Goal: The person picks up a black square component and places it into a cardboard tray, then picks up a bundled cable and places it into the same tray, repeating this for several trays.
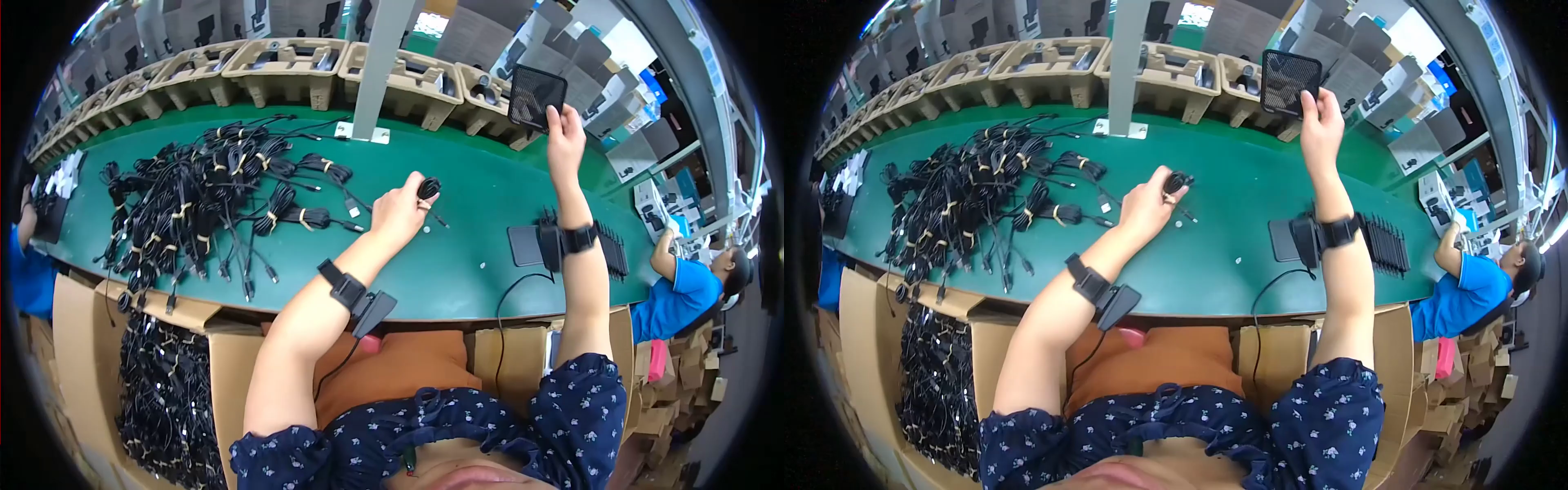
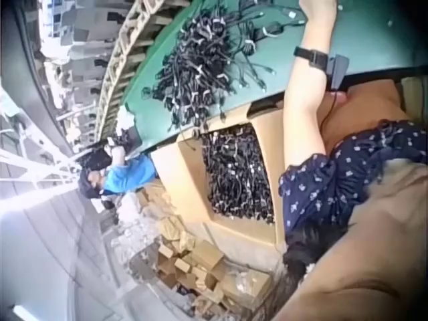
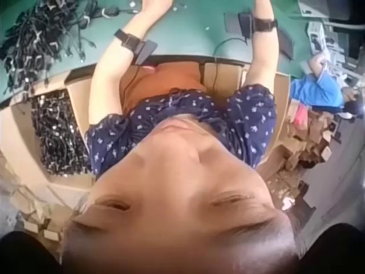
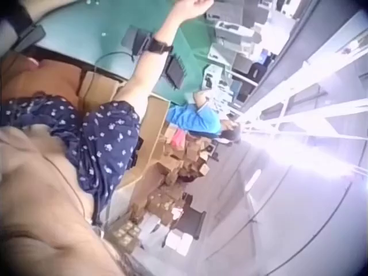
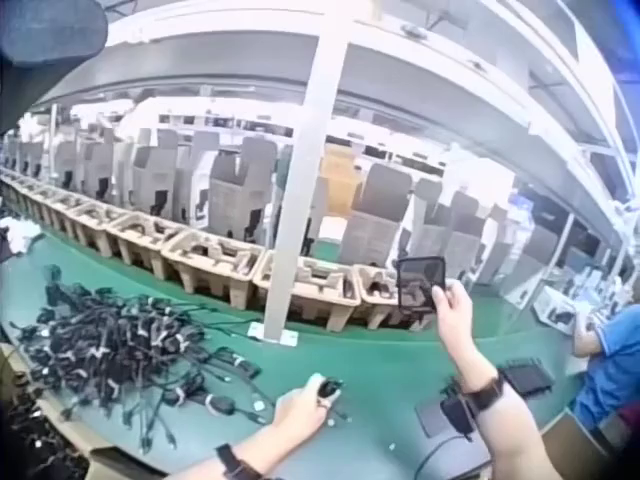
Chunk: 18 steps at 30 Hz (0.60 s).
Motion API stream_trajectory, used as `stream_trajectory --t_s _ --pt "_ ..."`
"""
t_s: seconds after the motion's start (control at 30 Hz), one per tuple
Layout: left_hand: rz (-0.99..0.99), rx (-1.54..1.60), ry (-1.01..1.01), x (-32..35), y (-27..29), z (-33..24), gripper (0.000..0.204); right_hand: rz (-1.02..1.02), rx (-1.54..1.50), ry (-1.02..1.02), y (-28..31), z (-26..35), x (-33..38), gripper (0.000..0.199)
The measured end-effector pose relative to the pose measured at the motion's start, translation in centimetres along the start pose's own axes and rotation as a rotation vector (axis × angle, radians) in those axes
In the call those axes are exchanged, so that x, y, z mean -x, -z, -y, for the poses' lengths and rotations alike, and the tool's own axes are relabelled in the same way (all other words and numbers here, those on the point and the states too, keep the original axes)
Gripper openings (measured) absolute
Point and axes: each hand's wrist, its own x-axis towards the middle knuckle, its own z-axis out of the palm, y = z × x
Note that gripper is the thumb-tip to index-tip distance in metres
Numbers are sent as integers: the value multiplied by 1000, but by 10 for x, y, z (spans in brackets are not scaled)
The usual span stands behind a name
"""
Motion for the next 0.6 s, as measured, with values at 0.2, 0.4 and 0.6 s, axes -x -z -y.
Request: stream_trajectory --t_s 0.2,0.4,0.6 --pt "65 55 23 -3 5 -1 24 -170 441 -146 -10 -67 -57 26" --pt "99 110 119 -13 6 6 25 -75 702 -436 -24 -101 -69 36" --pt "103 116 143 -16 3 3 24 18 820 -520 -6 -143 -84 42"
